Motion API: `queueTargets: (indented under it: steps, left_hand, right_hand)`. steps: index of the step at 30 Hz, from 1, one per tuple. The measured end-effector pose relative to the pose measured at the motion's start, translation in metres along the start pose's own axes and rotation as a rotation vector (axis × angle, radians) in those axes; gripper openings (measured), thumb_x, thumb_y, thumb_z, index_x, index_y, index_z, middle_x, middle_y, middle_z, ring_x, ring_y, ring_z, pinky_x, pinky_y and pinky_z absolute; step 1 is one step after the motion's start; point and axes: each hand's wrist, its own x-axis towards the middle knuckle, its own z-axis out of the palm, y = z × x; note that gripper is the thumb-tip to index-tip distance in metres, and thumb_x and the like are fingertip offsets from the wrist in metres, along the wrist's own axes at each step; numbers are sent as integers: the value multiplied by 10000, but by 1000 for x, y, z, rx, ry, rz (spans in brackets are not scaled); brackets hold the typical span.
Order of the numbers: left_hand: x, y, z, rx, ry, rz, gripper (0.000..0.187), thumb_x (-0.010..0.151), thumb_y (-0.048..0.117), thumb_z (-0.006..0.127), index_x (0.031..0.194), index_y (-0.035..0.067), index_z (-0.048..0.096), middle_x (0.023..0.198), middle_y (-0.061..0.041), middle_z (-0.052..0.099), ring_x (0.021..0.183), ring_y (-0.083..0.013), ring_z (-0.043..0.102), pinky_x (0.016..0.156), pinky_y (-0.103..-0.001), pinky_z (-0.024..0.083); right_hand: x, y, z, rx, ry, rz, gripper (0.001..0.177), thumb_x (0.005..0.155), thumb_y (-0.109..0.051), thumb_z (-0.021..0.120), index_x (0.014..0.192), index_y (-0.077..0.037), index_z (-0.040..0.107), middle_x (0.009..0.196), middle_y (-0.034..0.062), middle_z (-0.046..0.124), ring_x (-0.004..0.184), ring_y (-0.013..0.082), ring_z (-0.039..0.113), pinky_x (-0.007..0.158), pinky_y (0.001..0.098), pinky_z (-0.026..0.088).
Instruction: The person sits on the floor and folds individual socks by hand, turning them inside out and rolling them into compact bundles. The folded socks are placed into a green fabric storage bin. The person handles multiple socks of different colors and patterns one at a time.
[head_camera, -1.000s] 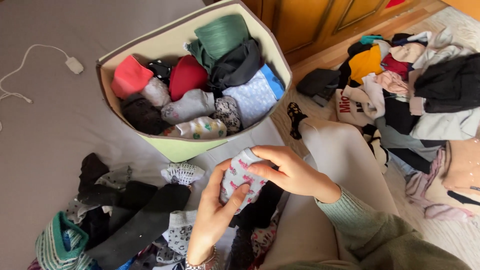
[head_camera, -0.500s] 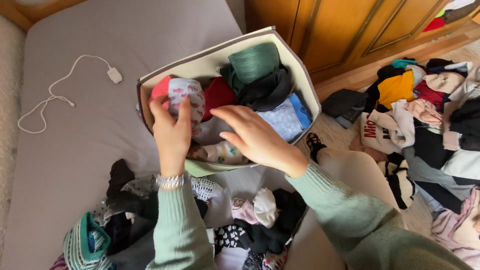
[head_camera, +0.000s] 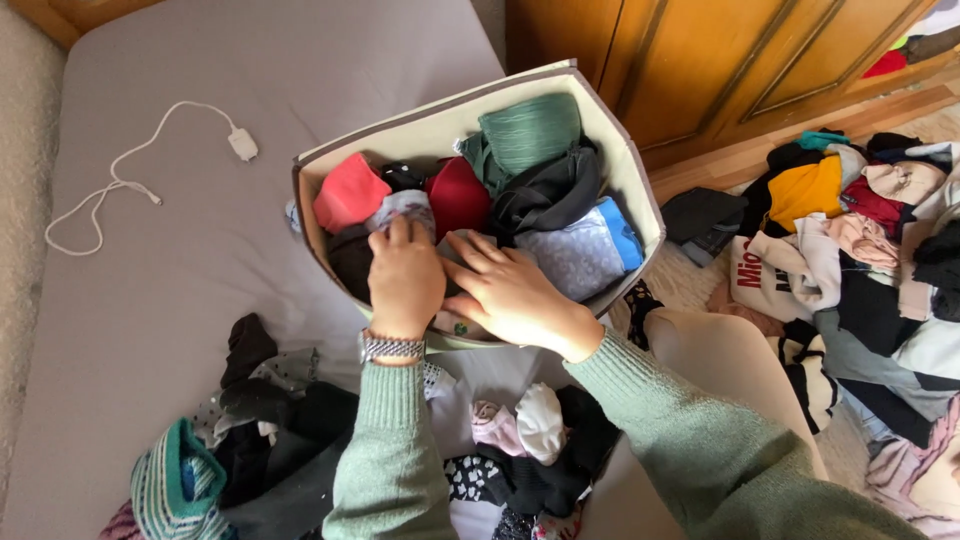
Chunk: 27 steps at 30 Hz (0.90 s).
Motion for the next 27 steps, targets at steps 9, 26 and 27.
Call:
queueTargets:
  steps: [9,26,27]
  left_hand:
    - [-17,8,-40,-85,65,-66,518,824,256,705,1325,144,640,1400,-108,579,1141,-329,598,805,-402,618]
    - [-201,20,-125,-718,205,-143,415,926,117,642,1338,90,606,1309,-118,618,1198,-317,618,1001,-421,515]
    - [-212,19,-125,-708,175,-153,434,913,114,648,1344,101,603,1292,-100,627,1185,-302,626,984,-411,523]
  right_hand:
    - [-4,-5,-6,-52,-5,-9,593,1044,-473,474,1499,-93,484,1565,247,411,1430,489,389,994,653,462]
    - [-91,-106,26,170,462,-135,247,843,-66,752,1050,-198,733,1006,0,682,962,256,681,841,413,567]
    - [-94,-109,31,168,431,-142,201,856,-87,754,1028,-187,727,999,-1,687,967,252,686,834,412,578]
